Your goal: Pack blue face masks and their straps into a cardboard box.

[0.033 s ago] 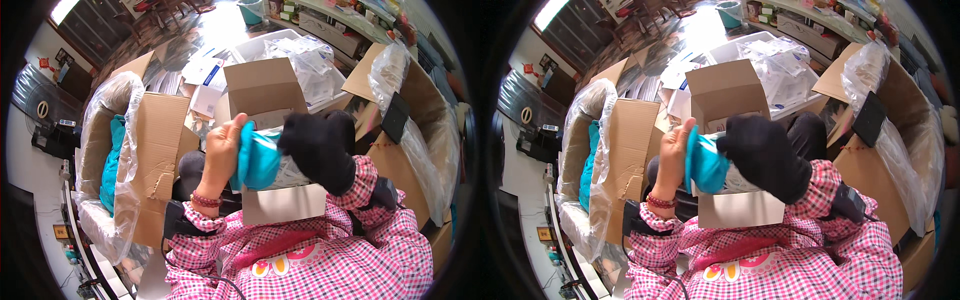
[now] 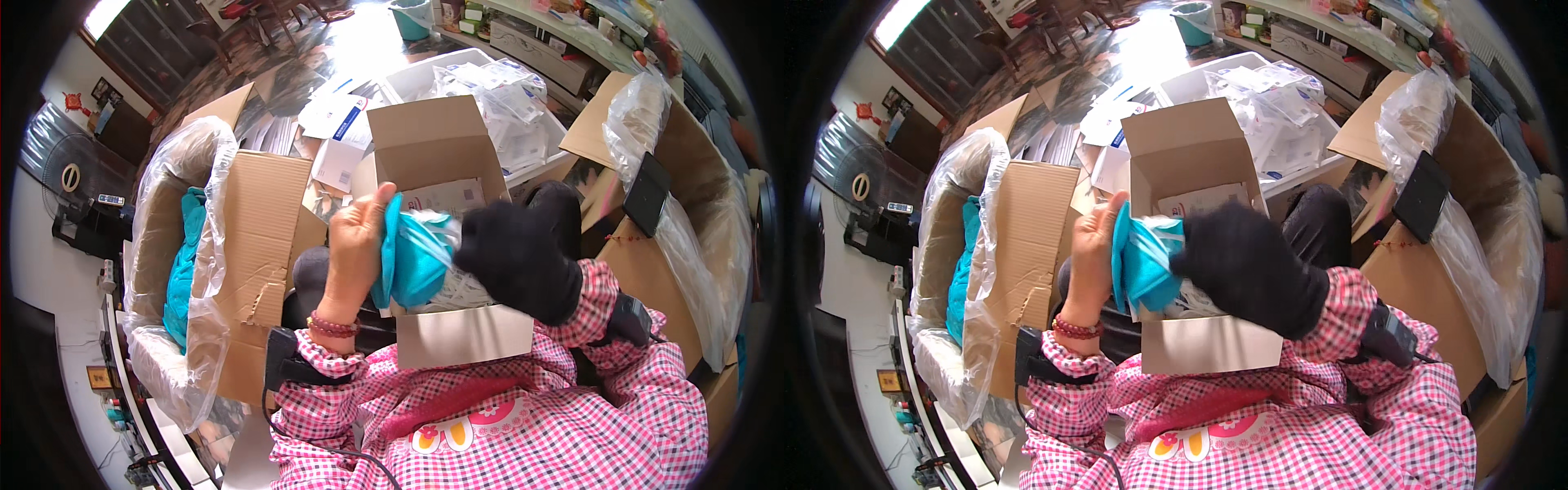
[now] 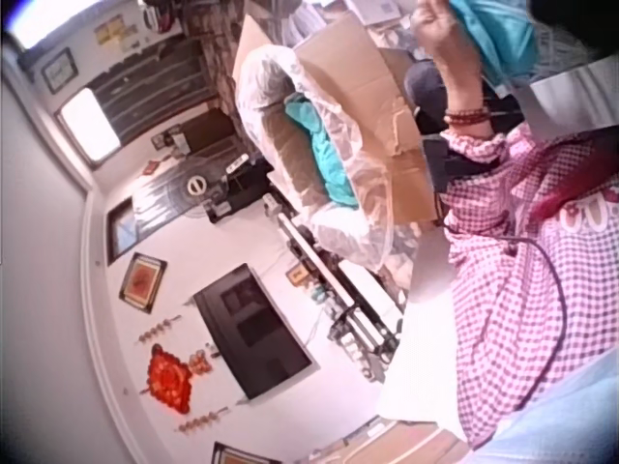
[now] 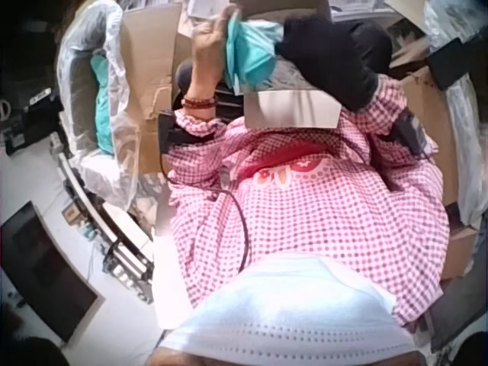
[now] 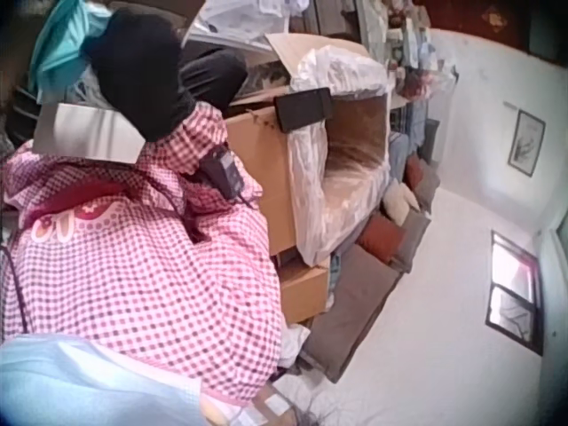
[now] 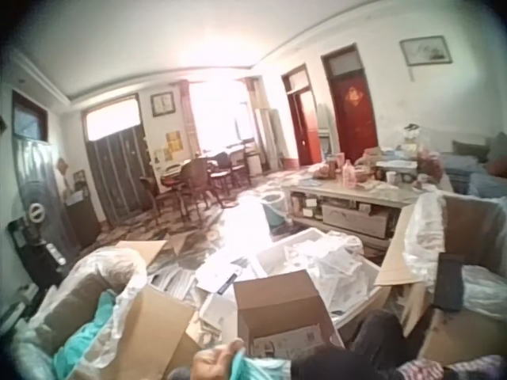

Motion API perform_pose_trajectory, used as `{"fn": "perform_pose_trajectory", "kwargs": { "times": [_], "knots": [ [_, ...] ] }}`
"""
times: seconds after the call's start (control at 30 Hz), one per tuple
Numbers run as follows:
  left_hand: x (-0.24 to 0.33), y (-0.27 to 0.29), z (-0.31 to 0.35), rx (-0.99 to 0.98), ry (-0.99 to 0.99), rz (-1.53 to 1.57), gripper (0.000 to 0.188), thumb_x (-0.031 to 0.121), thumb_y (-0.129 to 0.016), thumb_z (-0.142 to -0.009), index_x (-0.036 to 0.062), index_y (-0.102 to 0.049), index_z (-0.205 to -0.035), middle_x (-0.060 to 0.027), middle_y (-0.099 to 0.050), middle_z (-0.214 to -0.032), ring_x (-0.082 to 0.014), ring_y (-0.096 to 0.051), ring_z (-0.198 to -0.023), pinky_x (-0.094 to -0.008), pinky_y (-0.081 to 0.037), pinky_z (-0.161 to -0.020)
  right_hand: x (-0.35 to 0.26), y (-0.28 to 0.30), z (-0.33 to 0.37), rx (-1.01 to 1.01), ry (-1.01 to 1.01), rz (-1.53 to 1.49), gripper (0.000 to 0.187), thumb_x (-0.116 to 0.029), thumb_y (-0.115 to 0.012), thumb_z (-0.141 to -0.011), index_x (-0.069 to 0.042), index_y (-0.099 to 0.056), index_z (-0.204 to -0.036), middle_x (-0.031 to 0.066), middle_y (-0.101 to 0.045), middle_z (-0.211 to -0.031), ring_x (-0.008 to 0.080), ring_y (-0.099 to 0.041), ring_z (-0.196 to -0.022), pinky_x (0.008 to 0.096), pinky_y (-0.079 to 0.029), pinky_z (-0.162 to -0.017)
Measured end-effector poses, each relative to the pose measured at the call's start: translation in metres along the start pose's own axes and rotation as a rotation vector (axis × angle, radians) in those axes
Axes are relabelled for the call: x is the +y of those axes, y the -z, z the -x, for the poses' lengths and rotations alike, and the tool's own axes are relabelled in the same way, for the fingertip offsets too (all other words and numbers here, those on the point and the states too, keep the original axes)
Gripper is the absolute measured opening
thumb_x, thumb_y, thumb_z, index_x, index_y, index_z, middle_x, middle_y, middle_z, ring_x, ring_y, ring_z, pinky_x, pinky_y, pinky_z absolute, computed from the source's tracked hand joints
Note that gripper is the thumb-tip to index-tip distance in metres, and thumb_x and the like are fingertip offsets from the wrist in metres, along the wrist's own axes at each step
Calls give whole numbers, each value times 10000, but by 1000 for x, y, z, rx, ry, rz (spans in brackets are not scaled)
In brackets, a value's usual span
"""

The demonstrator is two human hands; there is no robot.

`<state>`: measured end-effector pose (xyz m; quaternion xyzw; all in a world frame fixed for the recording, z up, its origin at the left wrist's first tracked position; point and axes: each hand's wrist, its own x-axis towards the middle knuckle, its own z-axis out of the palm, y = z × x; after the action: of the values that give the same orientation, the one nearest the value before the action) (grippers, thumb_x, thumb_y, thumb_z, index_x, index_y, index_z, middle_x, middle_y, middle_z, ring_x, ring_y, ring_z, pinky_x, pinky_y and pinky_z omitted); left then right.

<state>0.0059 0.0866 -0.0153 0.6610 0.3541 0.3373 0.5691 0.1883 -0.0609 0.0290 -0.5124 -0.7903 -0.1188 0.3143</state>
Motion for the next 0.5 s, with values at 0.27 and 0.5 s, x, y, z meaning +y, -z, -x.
{"fn": "perform_pose_trajectory", "kwargs": {
  "times": [0.27,0.5],
  "knots": [
    [8,46,-14,128,18,461,380,354,-569,-1051,79,-655,-804,24,-606,-693,-43,-546,-599,-220,-471,-563,6,4,11,-298,-334,190,299,-91,-733,-765,-115,-707,-1062,97,-671,-1030,313,-652,-969,387,-519,-841],
    [14,16,-4,-84,-3,80,483,418,-560,-1048,102,-598,-685,96,-484,-606,-4,-394,-562,-215,-313,-505,7,-52,-11,22,-424,-933,628,-63,-745,-833,-47,-514,-1417,184,-670,-1235,281,-682,-1083,356,-521,-952]
  ]
}}
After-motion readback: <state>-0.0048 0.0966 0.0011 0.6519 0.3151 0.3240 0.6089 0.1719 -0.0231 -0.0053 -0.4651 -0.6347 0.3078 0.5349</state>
